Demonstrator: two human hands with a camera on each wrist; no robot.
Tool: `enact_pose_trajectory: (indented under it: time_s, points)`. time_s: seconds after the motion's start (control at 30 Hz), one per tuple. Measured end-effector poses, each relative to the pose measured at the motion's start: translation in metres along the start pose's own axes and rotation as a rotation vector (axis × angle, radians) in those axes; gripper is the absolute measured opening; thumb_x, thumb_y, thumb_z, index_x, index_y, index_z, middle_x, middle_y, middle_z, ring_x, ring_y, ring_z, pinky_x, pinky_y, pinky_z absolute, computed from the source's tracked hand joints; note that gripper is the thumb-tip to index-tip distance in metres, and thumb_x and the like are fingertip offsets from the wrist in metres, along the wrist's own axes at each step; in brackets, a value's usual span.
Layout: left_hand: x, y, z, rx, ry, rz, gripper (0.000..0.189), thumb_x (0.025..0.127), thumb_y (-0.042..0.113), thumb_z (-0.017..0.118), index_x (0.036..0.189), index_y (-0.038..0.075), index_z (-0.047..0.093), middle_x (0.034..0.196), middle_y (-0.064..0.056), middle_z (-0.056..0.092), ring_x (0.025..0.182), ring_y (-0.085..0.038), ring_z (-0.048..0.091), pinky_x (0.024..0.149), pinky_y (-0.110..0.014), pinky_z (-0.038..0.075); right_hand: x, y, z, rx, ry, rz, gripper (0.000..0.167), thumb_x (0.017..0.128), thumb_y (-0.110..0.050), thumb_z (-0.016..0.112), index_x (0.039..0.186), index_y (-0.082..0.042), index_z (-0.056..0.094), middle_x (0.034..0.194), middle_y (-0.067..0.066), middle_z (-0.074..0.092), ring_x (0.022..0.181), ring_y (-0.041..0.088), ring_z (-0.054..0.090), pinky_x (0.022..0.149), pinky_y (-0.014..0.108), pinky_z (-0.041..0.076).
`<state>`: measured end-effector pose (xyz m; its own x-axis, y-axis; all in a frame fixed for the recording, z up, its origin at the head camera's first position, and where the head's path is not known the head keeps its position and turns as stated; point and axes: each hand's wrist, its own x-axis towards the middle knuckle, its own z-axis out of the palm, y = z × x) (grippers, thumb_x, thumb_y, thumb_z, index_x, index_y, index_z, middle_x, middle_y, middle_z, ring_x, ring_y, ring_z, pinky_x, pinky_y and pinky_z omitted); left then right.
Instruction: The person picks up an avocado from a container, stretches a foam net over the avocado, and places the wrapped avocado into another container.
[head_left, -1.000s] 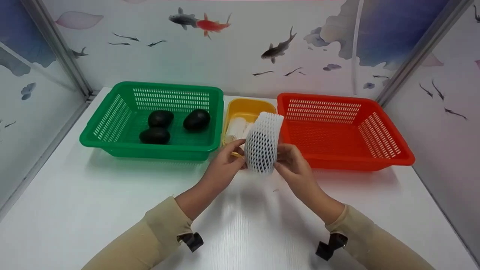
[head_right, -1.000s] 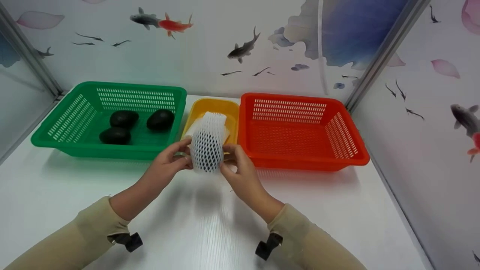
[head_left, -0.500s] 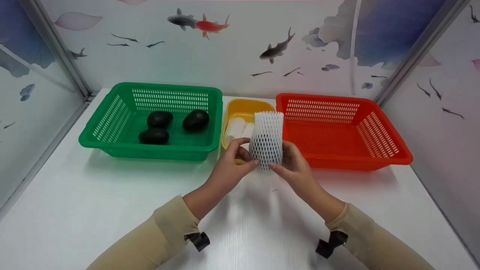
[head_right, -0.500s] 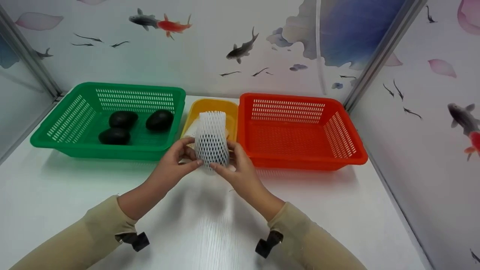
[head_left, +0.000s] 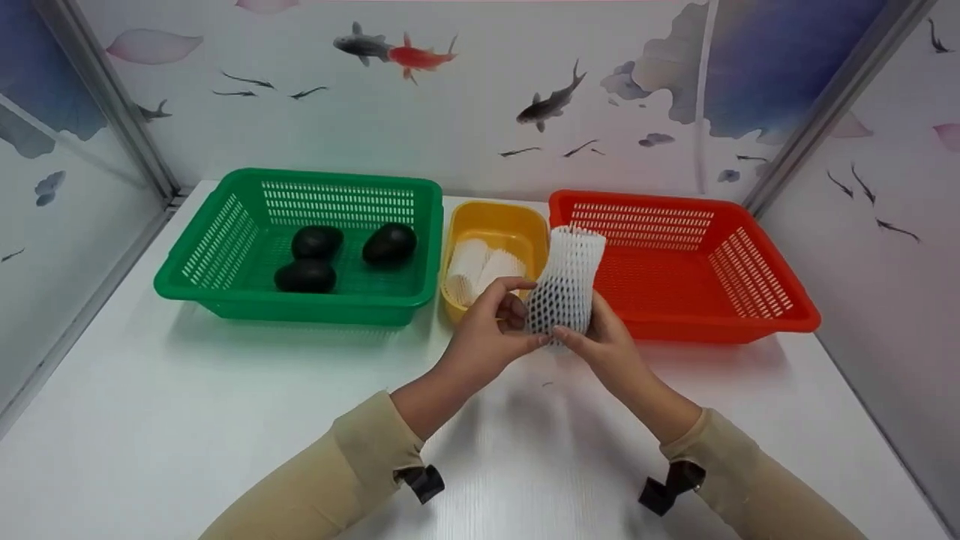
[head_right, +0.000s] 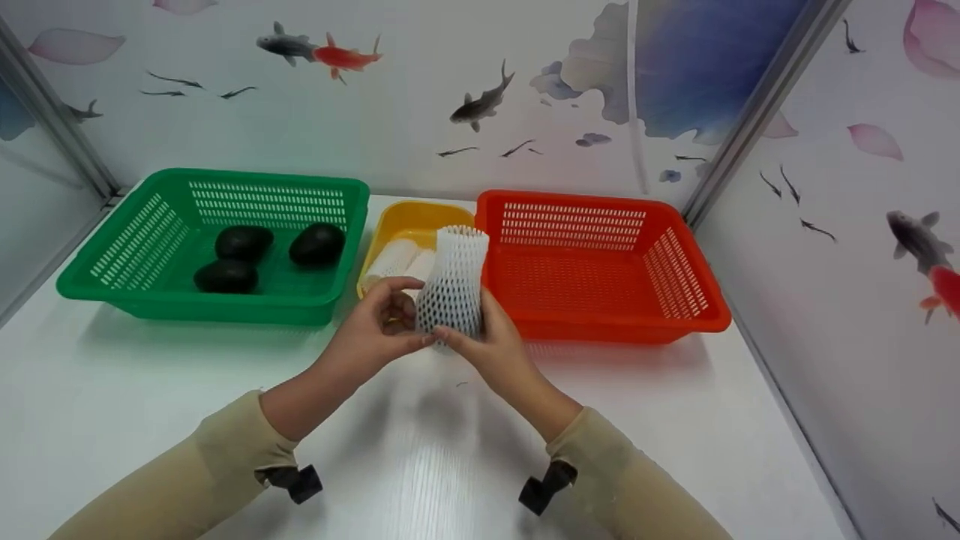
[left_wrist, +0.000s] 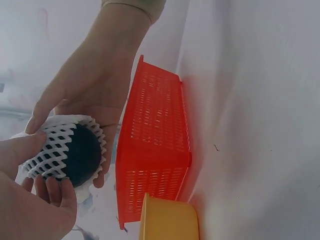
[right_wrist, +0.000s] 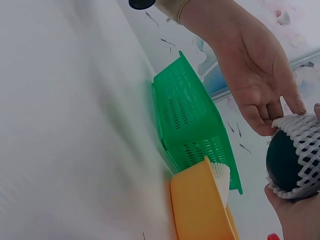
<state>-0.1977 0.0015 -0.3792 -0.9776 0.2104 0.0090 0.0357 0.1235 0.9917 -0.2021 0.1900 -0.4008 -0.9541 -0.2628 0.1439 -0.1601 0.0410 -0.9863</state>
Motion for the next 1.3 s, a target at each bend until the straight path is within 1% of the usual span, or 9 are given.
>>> enact_pose_trajectory:
  time_s: [0.2, 0.47, 0.57, 0.7, 0.97, 1.07, 1.13, 1.23, 1.3]
  points:
    - [0.002, 0.003, 0.006, 0.006, -0.017, 0.033, 0.059, 0.079, 0.003, 0.08, 0.127, 0.026, 0.054, 0.101, -0.001, 0.055, 0.096, -0.018, 0.053, 0.087, -0.023, 0.049, 0.0, -0.002, -0.009, 0.002, -0.005, 0.039, 0.075, 0.092, -0.004, 0.065, 0.152, -0.002, 0.019, 0.149, 0.019, 0.034, 0.133, 0.035, 0.04, 0.102, 0.04, 0.04]
    - [0.008, 0.006, 0.013, -0.006, -0.029, 0.082, 0.06, 0.078, -0.001, 0.079, 0.128, 0.021, 0.054, 0.101, -0.002, 0.054, 0.095, -0.017, 0.053, 0.087, -0.022, 0.049, 0.001, -0.008, -0.021, -0.067, 0.021, 0.055, 0.08, 0.087, -0.003, 0.071, 0.151, -0.002, 0.022, 0.147, 0.019, 0.037, 0.131, 0.036, 0.042, 0.099, 0.039, 0.043]
    - [0.012, 0.006, 0.018, -0.013, -0.031, 0.1, 0.059, 0.078, -0.004, 0.078, 0.127, 0.021, 0.054, 0.102, -0.002, 0.053, 0.094, -0.016, 0.054, 0.086, -0.021, 0.049, 0.0, -0.011, -0.028, -0.12, 0.045, 0.037, 0.083, 0.084, -0.003, 0.074, 0.151, -0.003, 0.024, 0.145, 0.018, 0.038, 0.13, 0.036, 0.042, 0.097, 0.038, 0.045]
    - [0.018, 0.005, 0.025, -0.009, -0.038, 0.152, 0.057, 0.08, -0.004, 0.076, 0.128, 0.018, 0.054, 0.103, -0.001, 0.053, 0.094, -0.014, 0.055, 0.087, -0.022, 0.049, -0.001, -0.015, -0.037, -0.198, 0.09, 0.0, 0.085, 0.08, -0.002, 0.078, 0.149, -0.002, 0.027, 0.142, 0.017, 0.042, 0.128, 0.034, 0.045, 0.097, 0.037, 0.045]
    - [0.035, -0.003, 0.043, 0.019, -0.026, 0.218, 0.052, 0.085, 0.004, 0.074, 0.128, 0.019, 0.05, 0.112, 0.008, 0.054, 0.101, -0.008, 0.056, 0.091, -0.019, 0.046, 0.003, -0.019, -0.054, -0.198, 0.186, -0.01, 0.083, 0.077, 0.006, 0.077, 0.142, -0.002, 0.025, 0.137, 0.015, 0.04, 0.126, 0.03, 0.043, 0.101, 0.043, 0.043]
    - [0.042, -0.007, 0.049, 0.081, -0.013, 0.232, 0.049, 0.086, 0.004, 0.073, 0.127, 0.018, 0.051, 0.115, 0.006, 0.056, 0.106, -0.011, 0.056, 0.093, -0.021, 0.046, 0.006, -0.018, -0.062, -0.242, 0.225, -0.002, 0.083, 0.078, 0.002, 0.078, 0.142, -0.003, 0.024, 0.137, 0.016, 0.04, 0.125, 0.031, 0.044, 0.1, 0.044, 0.043]
    - [0.045, -0.011, 0.053, 0.148, -0.01, 0.237, 0.046, 0.086, 0.005, 0.072, 0.126, 0.017, 0.053, 0.117, 0.005, 0.057, 0.109, -0.013, 0.056, 0.093, -0.022, 0.046, 0.008, -0.017, -0.067, -0.269, 0.26, 0.004, 0.084, 0.079, -0.001, 0.079, 0.142, -0.005, 0.024, 0.137, 0.016, 0.041, 0.124, 0.031, 0.045, 0.098, 0.042, 0.045]
    - [0.049, -0.016, 0.057, 0.271, -0.04, 0.23, 0.037, 0.088, 0.009, 0.071, 0.122, 0.018, 0.058, 0.117, 0.007, 0.06, 0.109, -0.013, 0.055, 0.091, -0.021, 0.047, 0.011, -0.014, -0.072, -0.289, 0.313, 0.013, 0.083, 0.079, -0.006, 0.08, 0.14, -0.008, 0.024, 0.135, 0.016, 0.043, 0.123, 0.031, 0.047, 0.097, 0.041, 0.046]
    - [0.052, -0.019, 0.06, 0.376, -0.073, 0.248, 0.031, 0.09, 0.013, 0.07, 0.119, 0.017, 0.062, 0.116, 0.007, 0.062, 0.108, -0.011, 0.055, 0.09, -0.019, 0.046, 0.013, -0.012, -0.076, -0.313, 0.336, 0.016, 0.083, 0.08, -0.009, 0.081, 0.141, -0.009, 0.025, 0.136, 0.015, 0.043, 0.123, 0.03, 0.046, 0.097, 0.042, 0.046]
